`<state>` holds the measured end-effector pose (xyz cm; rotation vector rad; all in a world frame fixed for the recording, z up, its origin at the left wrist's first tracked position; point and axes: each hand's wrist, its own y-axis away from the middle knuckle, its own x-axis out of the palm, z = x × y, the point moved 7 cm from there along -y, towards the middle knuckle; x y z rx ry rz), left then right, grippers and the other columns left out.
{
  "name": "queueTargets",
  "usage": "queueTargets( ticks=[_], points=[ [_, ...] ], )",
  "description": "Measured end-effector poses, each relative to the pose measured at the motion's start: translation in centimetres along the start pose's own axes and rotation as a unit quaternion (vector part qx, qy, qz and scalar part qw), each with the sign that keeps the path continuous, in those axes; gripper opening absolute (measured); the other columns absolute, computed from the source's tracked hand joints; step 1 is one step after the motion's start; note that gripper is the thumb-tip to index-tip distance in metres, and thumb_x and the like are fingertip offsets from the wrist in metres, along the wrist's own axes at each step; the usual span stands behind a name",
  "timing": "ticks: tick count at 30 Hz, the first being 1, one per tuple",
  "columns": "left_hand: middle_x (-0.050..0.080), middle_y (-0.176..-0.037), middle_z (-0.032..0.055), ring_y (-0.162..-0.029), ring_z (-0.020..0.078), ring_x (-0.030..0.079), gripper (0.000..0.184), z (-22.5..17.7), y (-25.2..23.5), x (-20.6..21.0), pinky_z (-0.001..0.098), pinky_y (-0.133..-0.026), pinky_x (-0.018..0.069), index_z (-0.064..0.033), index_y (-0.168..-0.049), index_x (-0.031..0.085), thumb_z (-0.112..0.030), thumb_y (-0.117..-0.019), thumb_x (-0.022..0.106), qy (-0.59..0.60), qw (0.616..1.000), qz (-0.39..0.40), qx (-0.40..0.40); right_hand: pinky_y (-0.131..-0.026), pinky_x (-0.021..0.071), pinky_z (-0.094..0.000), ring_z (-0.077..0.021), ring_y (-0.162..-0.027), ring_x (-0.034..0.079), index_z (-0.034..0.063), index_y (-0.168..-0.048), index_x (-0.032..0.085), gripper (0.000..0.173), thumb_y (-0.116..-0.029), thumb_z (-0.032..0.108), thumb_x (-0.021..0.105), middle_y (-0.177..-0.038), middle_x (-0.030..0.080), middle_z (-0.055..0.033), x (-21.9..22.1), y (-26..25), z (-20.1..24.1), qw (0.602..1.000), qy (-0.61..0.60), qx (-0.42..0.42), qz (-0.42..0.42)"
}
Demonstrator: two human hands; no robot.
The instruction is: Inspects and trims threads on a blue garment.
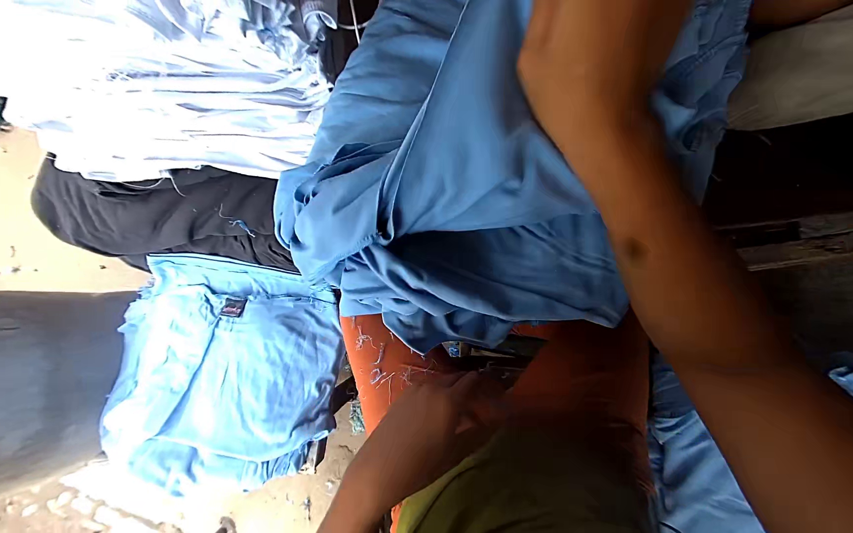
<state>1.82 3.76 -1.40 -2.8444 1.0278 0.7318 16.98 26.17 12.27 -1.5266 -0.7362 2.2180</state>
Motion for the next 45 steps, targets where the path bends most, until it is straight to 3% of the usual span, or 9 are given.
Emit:
queueTargets(
  ticks=[2,4,9,15,19,25,32,37,45],
  points=[
    [0.074,-0.106,0.0078,-0.075,0.0118,0.072,0.031,1.3,-0.9,0.4,0.0297,-0.067,0.0616,-0.0006,-0.125,0.066,-0.018,-0.0998,0.064,0.049,0.993,-0.079,-0.075,-0.090,0.0451,-0.0701,-0.0496,-0.117,0.062,0.0028,-0.129,0.062,0.037,-0.1081,0.027,0.045,-0.122,0.066,-0.0267,6.6,-1.0,-1.4,0.962,0.033,0.025,0.269],
    [0.074,-0.099,0.0021,-0.069,0.0061,0.070,0.033,1.7,-1.4,0.0,0.0226,-0.060,0.0597,0.0009,-0.128,0.059,-0.021,-0.1034,0.062,0.184,0.962,-0.188,-0.072,-0.097,0.0415,-0.0692,-0.0474,-0.123,0.058,0.0042,-0.136,0.059,0.042,-0.1070,0.033,0.048,-0.127,0.064,-0.0257,7.6,-1.4,-1.9,0.950,0.014,0.024,0.312],
    [0.073,-0.083,-0.0024,-0.064,0.0035,0.068,0.024,1.4,-3.8,-1.1,0.0210,-0.059,0.0599,-0.0030,-0.106,0.065,-0.025,-0.0979,0.071,0.149,0.934,-0.324,-0.010,-0.062,0.0471,-0.0355,-0.0182,-0.069,0.061,-0.0056,-0.096,0.067,0.033,-0.1017,0.026,0.060,-0.076,0.064,-0.0118,-3.3,3.9,0.3,0.973,-0.170,-0.122,-0.092],
    [0.072,-0.085,-0.0043,-0.071,0.0025,0.067,0.015,-0.6,-3.9,-2.7,0.0203,-0.064,0.0590,-0.0064,-0.100,0.071,-0.019,-0.1025,0.064,0.188,0.924,-0.318,0.099,-0.049,0.0482,-0.0279,-0.0161,-0.065,0.064,0.0067,-0.102,0.074,0.019,-0.0907,0.022,0.071,-0.099,0.070,-0.0106,-4.6,17.2,-0.5,0.941,-0.208,-0.216,0.156],
    [0.071,-0.094,-0.0103,-0.086,0.0016,0.069,0.020,-0.5,-3.4,-2.9,0.0231,-0.078,0.0606,-0.0176,-0.102,0.069,-0.029,-0.1072,0.054,0.154,0.925,-0.333,0.100,-0.073,0.0536,-0.0140,-0.0030,-0.082,0.066,0.0000,-0.096,0.074,0.017,-0.0993,0.013,0.063,-0.091,0.072,-0.0069,-5.8,15.2,-3.1,0.928,-0.312,-0.153,0.134],
    [0.069,-0.120,0.0017,-0.092,0.0132,0.073,0.027,-1.0,-4.1,-2.3,0.0301,-0.082,0.0634,-0.0127,-0.127,0.050,-0.020,-0.1038,0.061,0.284,0.901,-0.322,0.065,-0.059,0.0393,-0.0105,0.0078,-0.063,0.047,0.0155,-0.085,0.060,0.022,-0.1056,0.020,0.054,-0.070,0.050,0.0139,-1.1,11.6,-5.3,0.834,-0.502,0.045,0.225],
    [0.066,-0.096,0.0100,-0.073,0.0094,0.065,0.033,-3.1,-6.5,0.5,0.0237,-0.065,0.0566,0.0001,-0.109,0.073,-0.030,-0.0951,0.073,-0.050,0.956,-0.279,0.074,-0.065,0.0454,-0.0084,0.0103,-0.068,0.054,0.0168,-0.090,0.061,0.016,-0.1043,0.013,0.055,-0.075,0.056,0.0166,-1.0,11.1,-5.6,0.823,-0.521,0.074,0.214],
    [0.072,-0.100,0.0105,-0.095,0.0090,0.068,0.017,-4.8,-4.1,2.2,0.0189,-0.087,0.0545,-0.0030,-0.099,0.075,-0.018,-0.1003,0.067,-0.062,0.932,-0.311,0.176,-0.057,0.0380,-0.0102,0.0082,-0.062,0.047,0.0075,-0.091,0.066,0.022,-0.1056,0.020,0.056,-0.072,0.054,0.0092,-1.6,10.9,-5.6,0.908,-0.387,0.003,0.159],
    [0.076,-0.102,0.0080,-0.090,0.0098,0.075,0.021,-4.8,1.3,-1.6,0.0227,-0.079,0.0626,-0.0009,-0.106,0.068,-0.017,-0.1071,0.056,-0.049,0.926,-0.359,0.109,-0.061,0.0479,-0.0276,-0.0168,-0.077,0.061,-0.0033,-0.122,0.065,0.041,-0.0916,0.022,0.074,-0.096,0.066,-0.0137,-4.2,15.6,-3.0,0.974,-0.211,-0.081,-0.009]
  ],
)
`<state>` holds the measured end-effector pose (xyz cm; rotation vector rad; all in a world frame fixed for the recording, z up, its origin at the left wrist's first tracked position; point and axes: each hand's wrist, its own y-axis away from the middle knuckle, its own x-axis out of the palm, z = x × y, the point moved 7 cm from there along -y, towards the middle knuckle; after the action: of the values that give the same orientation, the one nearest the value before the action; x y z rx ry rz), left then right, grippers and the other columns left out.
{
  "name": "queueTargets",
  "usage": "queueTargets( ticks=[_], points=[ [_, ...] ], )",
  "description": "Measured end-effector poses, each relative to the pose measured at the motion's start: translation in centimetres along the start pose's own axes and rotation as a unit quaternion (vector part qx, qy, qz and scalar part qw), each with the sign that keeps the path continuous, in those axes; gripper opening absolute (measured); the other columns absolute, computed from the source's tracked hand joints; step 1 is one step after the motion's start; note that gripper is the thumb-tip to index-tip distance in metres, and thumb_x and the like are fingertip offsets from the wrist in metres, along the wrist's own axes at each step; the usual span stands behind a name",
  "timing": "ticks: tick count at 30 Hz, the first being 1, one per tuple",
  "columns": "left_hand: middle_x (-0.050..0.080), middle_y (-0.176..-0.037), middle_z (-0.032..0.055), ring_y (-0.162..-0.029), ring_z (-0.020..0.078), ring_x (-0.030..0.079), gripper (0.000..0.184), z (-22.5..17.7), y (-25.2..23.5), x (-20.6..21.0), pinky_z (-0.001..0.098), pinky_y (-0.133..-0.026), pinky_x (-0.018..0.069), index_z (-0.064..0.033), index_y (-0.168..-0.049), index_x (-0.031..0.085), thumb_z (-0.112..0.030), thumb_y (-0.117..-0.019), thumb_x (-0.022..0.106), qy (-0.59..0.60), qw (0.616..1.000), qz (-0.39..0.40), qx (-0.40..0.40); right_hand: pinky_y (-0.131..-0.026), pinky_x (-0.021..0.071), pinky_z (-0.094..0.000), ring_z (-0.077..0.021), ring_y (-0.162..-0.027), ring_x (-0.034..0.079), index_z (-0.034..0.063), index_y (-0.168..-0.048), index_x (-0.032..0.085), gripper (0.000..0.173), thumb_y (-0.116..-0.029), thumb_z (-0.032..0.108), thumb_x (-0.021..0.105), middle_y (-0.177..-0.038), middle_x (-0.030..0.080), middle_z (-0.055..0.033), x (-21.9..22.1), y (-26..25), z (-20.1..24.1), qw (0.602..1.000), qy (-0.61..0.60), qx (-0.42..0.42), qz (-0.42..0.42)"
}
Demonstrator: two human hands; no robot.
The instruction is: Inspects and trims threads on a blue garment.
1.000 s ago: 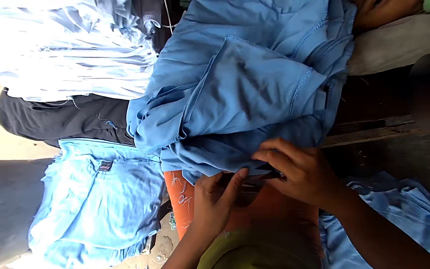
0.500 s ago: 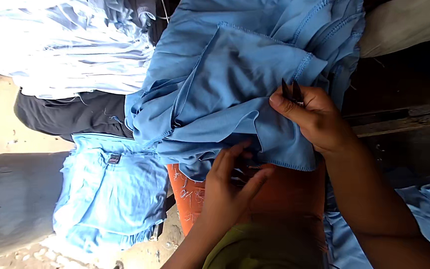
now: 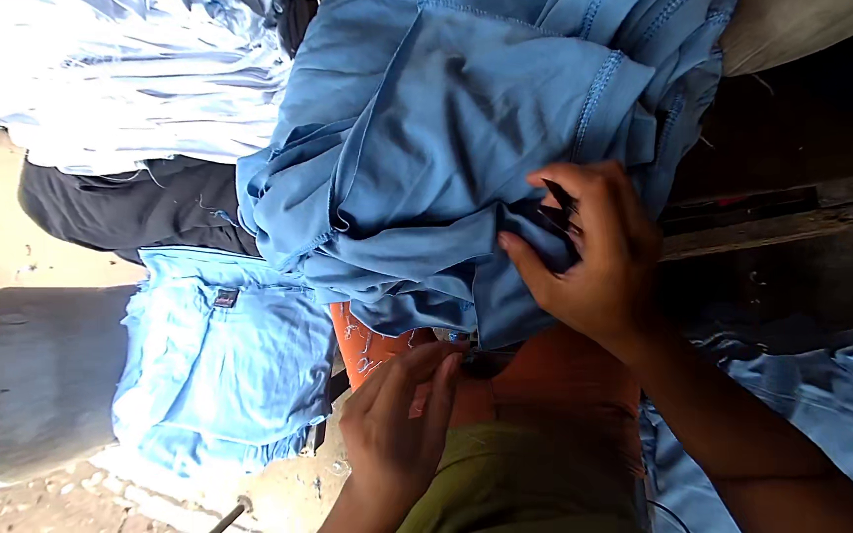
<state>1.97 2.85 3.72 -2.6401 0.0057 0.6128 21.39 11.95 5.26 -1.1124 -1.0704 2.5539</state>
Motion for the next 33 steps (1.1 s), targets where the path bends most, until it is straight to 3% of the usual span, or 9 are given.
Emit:
queueTargets(
  ticks=[2,4,8,10,19,22,25,27,33],
  points=[
    [0.073,-0.120,0.0067,-0.092,0.0139,0.076,0.020,0.5,-0.5,0.7,0.0255,-0.075,0.0657,-0.0086,-0.110,0.066,-0.020,-0.1089,0.050,0.205,0.977,0.003,-0.056,-0.063,0.0424,-0.0175,-0.0052,-0.075,0.052,0.0007,-0.129,0.058,0.038,-0.0980,0.021,0.066,-0.095,0.059,-0.0046,-2.0,1.7,1.8,0.990,-0.136,0.027,-0.026],
    [0.074,-0.120,0.0068,-0.096,0.0170,0.076,0.018,0.5,-1.1,1.8,0.0285,-0.080,0.0654,-0.0113,-0.112,0.069,-0.020,-0.1069,0.054,0.374,0.924,0.002,-0.081,-0.067,0.0417,-0.0075,0.0091,-0.077,0.050,0.0221,-0.130,0.055,0.026,-0.1091,0.036,0.046,-0.090,0.054,0.0135,-2.8,3.8,3.5,0.932,-0.340,0.118,0.043],
    [0.074,-0.121,0.0097,-0.115,0.0223,0.071,0.017,0.5,-1.9,2.9,0.0360,-0.098,0.0591,-0.0146,-0.111,0.067,-0.024,-0.1065,0.054,0.479,0.873,0.035,-0.081,-0.057,0.0291,-0.0078,0.0102,-0.067,0.039,0.0131,-0.107,0.059,0.049,-0.1074,0.056,0.035,-0.079,0.048,0.0137,-0.3,8.0,6.7,0.670,-0.659,0.275,0.203],
    [0.074,-0.122,0.0088,-0.118,0.0217,0.070,0.016,0.5,-2.0,3.1,0.0364,-0.101,0.0570,-0.0162,-0.112,0.067,-0.024,-0.1068,0.054,0.479,0.874,0.060,-0.063,-0.054,0.0280,-0.0087,0.0090,-0.063,0.038,0.0138,-0.105,0.059,0.046,-0.1064,0.056,0.040,-0.077,0.046,0.0140,0.8,9.0,6.9,0.596,-0.703,0.317,0.222],
    [0.071,-0.130,0.0063,-0.120,0.0151,0.067,0.013,0.9,-1.5,3.3,0.0306,-0.104,0.0535,-0.0130,-0.114,0.068,-0.015,-0.1048,0.059,0.495,0.860,0.120,-0.014,-0.050,0.0312,-0.0084,0.0086,-0.057,0.041,0.0172,-0.092,0.062,0.031,-0.1067,0.041,0.050,-0.074,0.050,0.0137,3.0,9.1,7.6,0.475,-0.764,0.387,0.204],
    [0.069,-0.133,0.0073,-0.128,0.0192,0.063,0.015,1.4,-1.6,3.2,0.0347,-0.109,0.0506,-0.0137,-0.116,0.068,-0.017,-0.1049,0.059,0.502,0.857,0.120,-0.021,-0.051,0.0315,-0.0082,0.0091,-0.058,0.041,0.0132,-0.093,0.064,0.035,-0.1087,0.039,0.046,-0.074,0.052,0.0133,2.7,8.8,6.9,0.557,-0.725,0.360,0.186],
    [0.069,-0.133,0.0082,-0.127,0.0196,0.064,0.016,1.8,-2.2,3.0,0.0346,-0.109,0.0505,-0.0140,-0.115,0.069,-0.020,-0.1050,0.059,0.516,0.849,0.112,-0.025,-0.059,0.0348,-0.0055,0.0110,-0.068,0.044,0.0122,-0.106,0.060,0.032,-0.1093,0.040,0.045,-0.080,0.052,0.0104,0.0,8.0,6.1,0.849,-0.467,0.203,0.140],
    [0.069,-0.132,0.0098,-0.127,0.0206,0.064,0.015,1.6,-2.7,2.9,0.0348,-0.108,0.0512,-0.0132,-0.114,0.069,-0.019,-0.1050,0.059,0.526,0.843,0.112,-0.023,-0.062,0.0414,-0.0090,0.0047,-0.070,0.051,0.0168,-0.124,0.053,0.037,-0.1009,0.045,0.061,-0.085,0.055,0.0054,-1.9,7.4,5.2,0.966,-0.229,0.104,0.067],
    [0.076,-0.112,0.0030,-0.111,0.0155,0.071,0.016,1.9,-1.8,2.1,0.0354,-0.103,0.0542,-0.0147,-0.111,0.071,-0.025,-0.1045,0.060,0.493,0.861,0.124,-0.016,-0.068,0.0476,-0.0118,0.0028,-0.076,0.057,-0.0044,-0.111,0.066,0.020,-0.1004,0.012,0.061,-0.090,0.067,-0.0054,-6.1,-0.6,2.1,0.999,-0.036,-0.010,-0.031]
  ],
)
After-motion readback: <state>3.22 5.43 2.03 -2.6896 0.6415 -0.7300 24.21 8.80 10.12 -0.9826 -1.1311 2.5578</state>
